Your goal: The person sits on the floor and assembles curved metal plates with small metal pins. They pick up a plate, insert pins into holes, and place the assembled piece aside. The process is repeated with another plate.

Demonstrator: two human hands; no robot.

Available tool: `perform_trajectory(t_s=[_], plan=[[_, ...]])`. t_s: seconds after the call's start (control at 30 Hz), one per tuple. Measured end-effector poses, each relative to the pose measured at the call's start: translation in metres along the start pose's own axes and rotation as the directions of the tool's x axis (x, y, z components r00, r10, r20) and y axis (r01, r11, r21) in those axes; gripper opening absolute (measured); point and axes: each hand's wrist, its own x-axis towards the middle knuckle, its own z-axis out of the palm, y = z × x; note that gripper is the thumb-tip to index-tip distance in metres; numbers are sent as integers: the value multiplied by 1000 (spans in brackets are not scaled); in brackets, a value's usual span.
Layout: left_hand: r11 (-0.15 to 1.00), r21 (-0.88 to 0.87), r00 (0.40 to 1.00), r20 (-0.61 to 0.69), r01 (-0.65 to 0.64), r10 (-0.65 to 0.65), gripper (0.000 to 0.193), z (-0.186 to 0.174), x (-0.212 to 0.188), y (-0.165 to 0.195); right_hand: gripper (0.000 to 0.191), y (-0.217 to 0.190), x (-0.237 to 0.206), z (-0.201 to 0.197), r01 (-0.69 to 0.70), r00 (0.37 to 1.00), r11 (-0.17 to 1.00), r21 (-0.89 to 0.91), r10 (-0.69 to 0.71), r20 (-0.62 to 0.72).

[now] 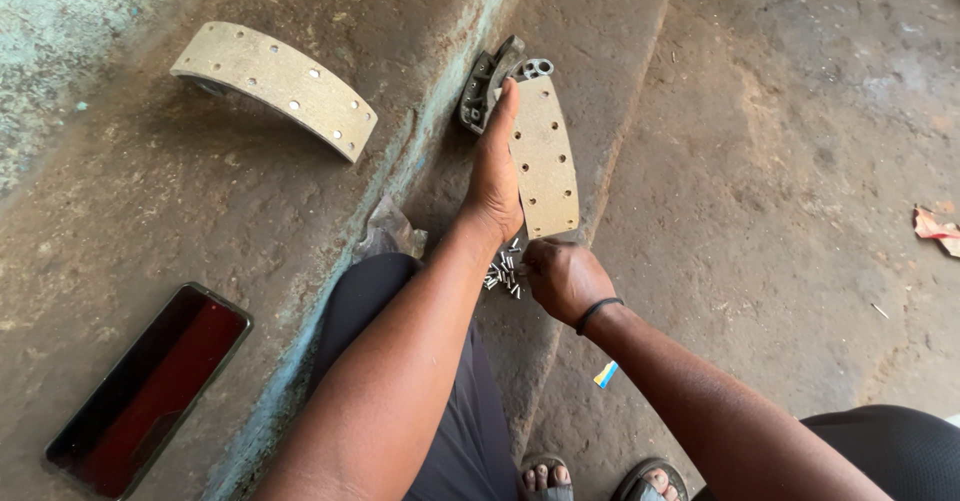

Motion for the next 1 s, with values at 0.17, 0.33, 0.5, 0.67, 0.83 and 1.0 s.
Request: perform_trajectory(t_s=[0.17,0.33,0.5,0.67,0.83,1.0], plan=[[1000,19,1000,-6,-13,14,83,0,-1,0,15,-1,0,-4,-67,998,992,110,67,11],[999,31,999,-7,-35,36,88,-1,-1,-1,19,-3,3,-11,-199,978,966,166,186,90],[999,32,998,-45,-44,45,89,-4,-1,2,22,-8,10,-45,-222,893,972,79,170,416],[1000,-2,998,-55,-26,26,89,-1,1,-2,20,-11,18,-114,-353,802,923,-153,382,459],[999,43,998,-56,34,-32,85,5,-2,-8,16,-29,18,-170,-357,914,934,-12,352,201],[989,-19,990,-5,144,-144,73,12,-10,-20,21,-45,20,-186,-329,940,796,509,330,90]])
